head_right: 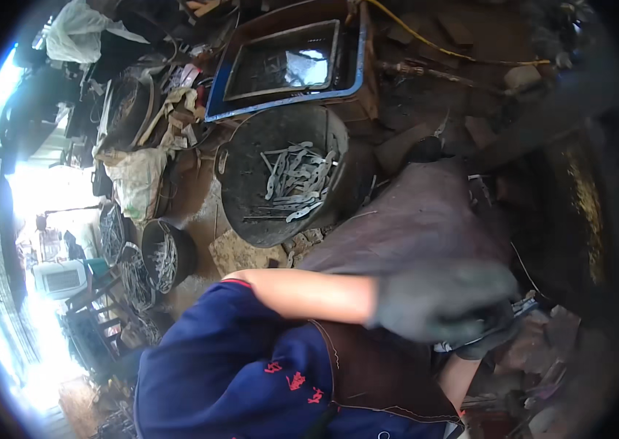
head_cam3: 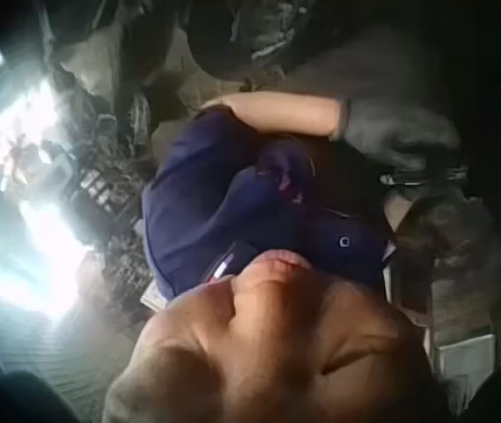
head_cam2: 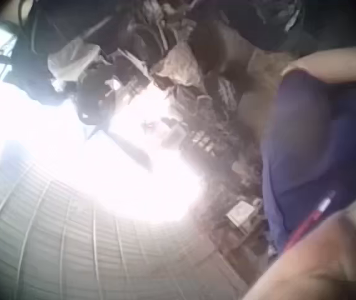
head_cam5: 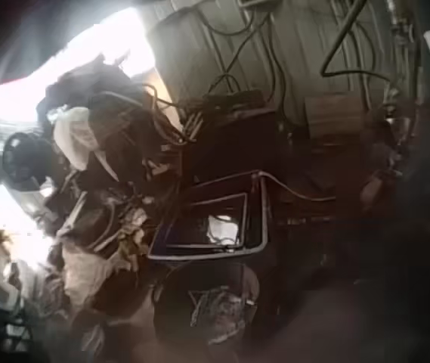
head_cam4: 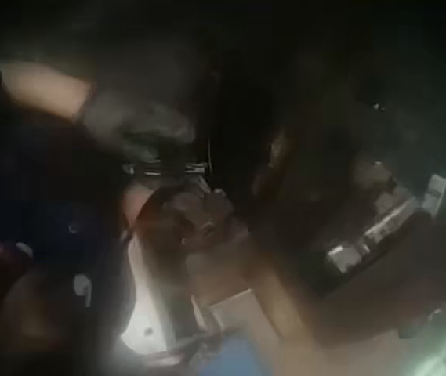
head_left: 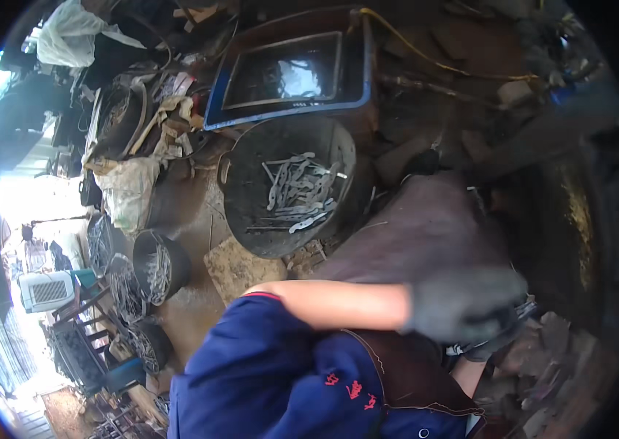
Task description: The person repeatedly places heated metal pieces into a press machine to stamp them, cools metal pieces in a water basin, and gathers and stacks the stamped metal parts by hand.
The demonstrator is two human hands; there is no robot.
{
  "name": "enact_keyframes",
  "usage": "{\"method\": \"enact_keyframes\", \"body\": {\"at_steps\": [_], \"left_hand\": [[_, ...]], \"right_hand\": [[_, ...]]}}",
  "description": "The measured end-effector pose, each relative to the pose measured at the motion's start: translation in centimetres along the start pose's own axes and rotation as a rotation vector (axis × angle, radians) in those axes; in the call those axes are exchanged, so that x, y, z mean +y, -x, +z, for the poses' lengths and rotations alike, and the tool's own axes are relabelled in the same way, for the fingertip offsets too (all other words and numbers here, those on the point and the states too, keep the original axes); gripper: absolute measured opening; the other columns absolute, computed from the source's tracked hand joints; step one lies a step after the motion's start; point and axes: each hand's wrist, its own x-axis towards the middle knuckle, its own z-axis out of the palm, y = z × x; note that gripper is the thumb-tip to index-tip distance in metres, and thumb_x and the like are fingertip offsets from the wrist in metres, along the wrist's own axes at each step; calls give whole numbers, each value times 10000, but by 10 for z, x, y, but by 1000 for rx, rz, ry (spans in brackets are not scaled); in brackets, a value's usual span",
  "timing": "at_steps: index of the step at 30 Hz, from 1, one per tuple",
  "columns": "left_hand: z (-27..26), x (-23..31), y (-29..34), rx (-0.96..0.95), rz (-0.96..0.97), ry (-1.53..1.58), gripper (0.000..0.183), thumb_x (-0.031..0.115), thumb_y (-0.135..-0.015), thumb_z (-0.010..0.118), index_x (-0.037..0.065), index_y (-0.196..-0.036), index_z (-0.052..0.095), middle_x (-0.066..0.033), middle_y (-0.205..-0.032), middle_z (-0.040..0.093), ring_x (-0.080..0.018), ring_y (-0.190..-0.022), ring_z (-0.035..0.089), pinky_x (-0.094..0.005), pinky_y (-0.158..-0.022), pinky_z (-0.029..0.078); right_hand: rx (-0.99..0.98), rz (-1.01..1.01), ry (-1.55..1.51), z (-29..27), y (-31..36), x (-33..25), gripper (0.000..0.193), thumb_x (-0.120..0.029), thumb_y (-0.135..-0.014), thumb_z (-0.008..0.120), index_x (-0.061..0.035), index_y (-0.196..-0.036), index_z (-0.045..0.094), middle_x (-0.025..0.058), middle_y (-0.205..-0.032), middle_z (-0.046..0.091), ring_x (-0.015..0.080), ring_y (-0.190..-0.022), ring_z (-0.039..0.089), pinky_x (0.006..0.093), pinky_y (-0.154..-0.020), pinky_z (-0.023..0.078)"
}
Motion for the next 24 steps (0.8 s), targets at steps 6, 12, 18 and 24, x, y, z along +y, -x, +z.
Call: {"method": "enact_keyframes", "body": {"at_steps": [6, 12, 18, 24], "left_hand": [[-134, -188, 182, 584, -844, -557, 817, 299, -745, 714, -12, -1401, 340, -242, -1296, 483, -365, -1185, 509, -406, -986, 428], [-124, -278, 258, 16, -1367, -808, 743, 384, -797, 587, -8, -1359, 301, -226, -1303, 411, -355, -1286, 344, -436, -1069, 266], [-124, -312, 275, -92, -1420, -874, 734, 451, -772, 618, 8, -1298, 361, -217, -1208, 531, -359, -1142, 519, -445, -968, 384], [-153, -290, 267, -142, -1398, -634, 753, 483, -656, 725, 44, -1209, 463, -223, -1054, 639, -346, -1031, 618, -410, -881, 479]], "right_hand": [[189, 8, 208, 12, -22, 15, 152, -154, -917, 549, -70, -1037, 507, -41, -647, 387, 75, -563, 387, 256, -584, 361], [354, -33, 274, 8, -33, 20, 181, -143, -893, 593, -75, -1031, 497, -39, -644, 381, 79, -555, 385, 260, -575, 356], [377, -80, 240, 7, -44, 29, 168, -163, -902, 583, -77, -1015, 492, -36, -645, 379, 80, -554, 382, 271, -602, 369], [390, -85, 232, 5, -41, 27, 212, -114, -875, 621, -96, -1019, 467, -37, -685, 390, 82, -595, 396, 275, -618, 374]]}}
